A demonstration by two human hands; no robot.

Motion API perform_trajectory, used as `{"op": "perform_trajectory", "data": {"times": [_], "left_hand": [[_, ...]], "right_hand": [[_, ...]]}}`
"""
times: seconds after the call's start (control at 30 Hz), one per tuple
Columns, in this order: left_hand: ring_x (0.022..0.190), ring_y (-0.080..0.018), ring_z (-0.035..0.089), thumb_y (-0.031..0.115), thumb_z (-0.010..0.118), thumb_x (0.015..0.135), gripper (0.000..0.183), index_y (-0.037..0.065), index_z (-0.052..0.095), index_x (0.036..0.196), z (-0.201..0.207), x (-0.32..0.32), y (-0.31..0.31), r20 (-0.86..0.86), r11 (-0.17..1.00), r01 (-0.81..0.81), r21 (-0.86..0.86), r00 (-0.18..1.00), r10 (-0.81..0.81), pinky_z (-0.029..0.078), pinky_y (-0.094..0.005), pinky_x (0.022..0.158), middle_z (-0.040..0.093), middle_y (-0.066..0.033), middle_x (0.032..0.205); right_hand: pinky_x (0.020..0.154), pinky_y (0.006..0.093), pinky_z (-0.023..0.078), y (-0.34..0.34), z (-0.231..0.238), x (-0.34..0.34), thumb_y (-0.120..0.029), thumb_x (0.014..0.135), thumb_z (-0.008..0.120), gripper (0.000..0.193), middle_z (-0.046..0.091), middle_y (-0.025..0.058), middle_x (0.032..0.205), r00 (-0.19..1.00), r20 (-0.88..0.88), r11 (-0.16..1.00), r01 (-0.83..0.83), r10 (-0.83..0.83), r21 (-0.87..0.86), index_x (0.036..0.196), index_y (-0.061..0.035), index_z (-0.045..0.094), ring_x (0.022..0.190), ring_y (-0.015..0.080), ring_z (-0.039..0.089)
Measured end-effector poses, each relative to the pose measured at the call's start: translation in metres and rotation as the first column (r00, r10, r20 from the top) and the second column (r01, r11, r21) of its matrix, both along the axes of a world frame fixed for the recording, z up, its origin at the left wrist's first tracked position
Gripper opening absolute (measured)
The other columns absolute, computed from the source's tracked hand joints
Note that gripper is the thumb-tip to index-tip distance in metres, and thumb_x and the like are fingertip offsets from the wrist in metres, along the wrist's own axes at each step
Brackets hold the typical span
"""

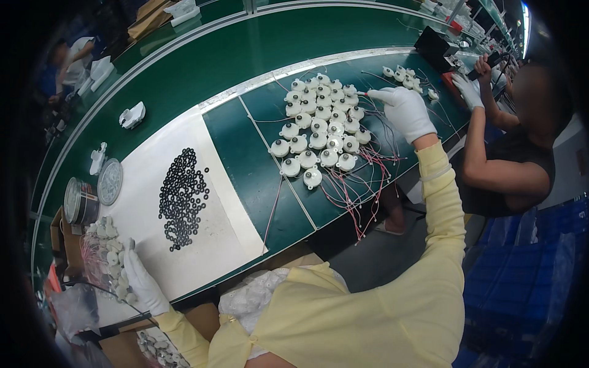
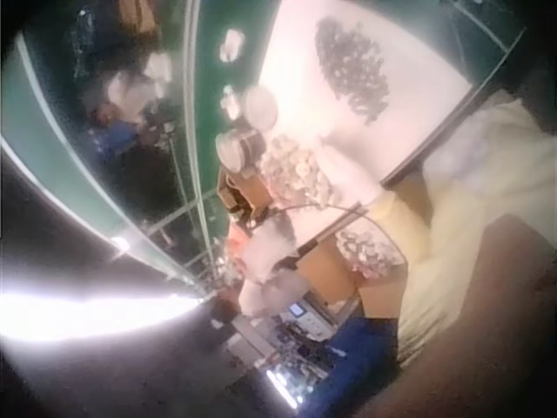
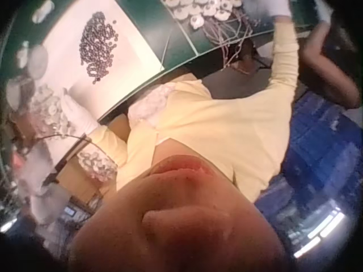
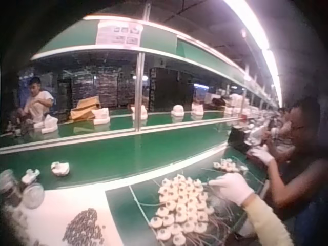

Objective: The person assembles small white electronic components on a green workbench. They pick up white plastic housings with attached wires and insert small black circular parts into them. The person then uses a red-handled tool to apply a substance to the components and places the finished units on the table.

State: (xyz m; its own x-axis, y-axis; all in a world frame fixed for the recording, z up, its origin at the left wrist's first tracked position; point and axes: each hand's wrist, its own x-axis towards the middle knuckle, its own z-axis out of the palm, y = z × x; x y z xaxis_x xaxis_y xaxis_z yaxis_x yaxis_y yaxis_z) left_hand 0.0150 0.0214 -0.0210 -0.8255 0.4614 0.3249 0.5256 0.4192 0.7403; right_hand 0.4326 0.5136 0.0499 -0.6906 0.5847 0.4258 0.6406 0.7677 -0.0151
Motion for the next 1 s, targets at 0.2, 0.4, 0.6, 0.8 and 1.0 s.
{"op": "perform_trajectory", "data": {"times": [0.2,0.4,0.6,0.8,1.0], "left_hand": [[0.127,-0.0293,0.058,0.022,0.042,0.111,0.042,-0.007,0.058,0.136,0.001,-0.001,0.001,-0.019,1.000,0.009,-0.009,1.000,-0.009,0.044,-0.0379,0.110,0.062,-0.0194,0.138],[0.127,-0.0294,0.058,0.021,0.042,0.111,0.042,-0.008,0.058,0.136,-0.002,0.000,0.001,0.001,0.999,0.012,0.042,1.000,-0.012,0.045,-0.0383,0.109,0.062,-0.0199,0.137],[0.126,-0.0291,0.059,0.021,0.042,0.111,0.041,-0.008,0.058,0.136,-0.001,-0.001,0.000,-0.023,1.000,0.019,0.022,1.000,-0.018,0.045,-0.0382,0.110,0.062,-0.0199,0.136],[0.126,-0.0293,0.059,0.020,0.042,0.111,0.041,-0.008,0.058,0.136,-0.002,-0.002,-0.002,-0.025,0.999,0.024,0.026,0.999,-0.024,0.045,-0.0381,0.109,0.062,-0.0197,0.136],[0.126,-0.0299,0.059,0.021,0.042,0.111,0.041,-0.008,0.058,0.135,-0.003,-0.003,0.000,-0.007,0.999,0.024,0.034,1.000,-0.024,0.045,-0.0382,0.110,0.062,-0.0197,0.137]], "right_hand": [[0.074,0.0401,0.056,0.004,0.016,-0.007,0.001,0.079,0.059,0.038,0.076,0.0076,0.094,0.992,0.123,0.988,-0.052,0.035,0.142,0.104,-0.0191,0.080,0.083,0.0305,0.070],[0.079,0.0409,0.055,0.001,0.033,-0.018,0.002,0.073,0.061,0.037,0.076,0.0079,0.092,0.973,0.231,0.978,-0.067,0.020,0.197,0.098,-0.0170,0.081,0.087,0.0302,0.070],[0.083,0.0405,0.054,-0.001,0.035,-0.020,0.002,0.073,0.061,0.035,0.076,0.0060,0.091,0.962,0.273,0.973,-0.042,-0.022,0.226,0.094,-0.0180,0.081,0.090,0.0281,0.070],[0.079,0.0396,0.055,0.001,0.037,-0.012,0.001,0.074,0.062,0.033,0.076,0.0052,0.090,0.982,0.188,0.965,-0.073,0.025,0.253,0.092,-0.0191,0.081,0.088,0.0281,0.070],[0.079,0.0397,0.055,-0.011,0.030,-0.023,0.000,0.074,0.062,0.034,0.076,0.0051,0.091,0.991,0.072,0.975,-0.128,0.117,0.184,0.092,-0.0211,0.082,0.085,0.0277,0.069]]}}
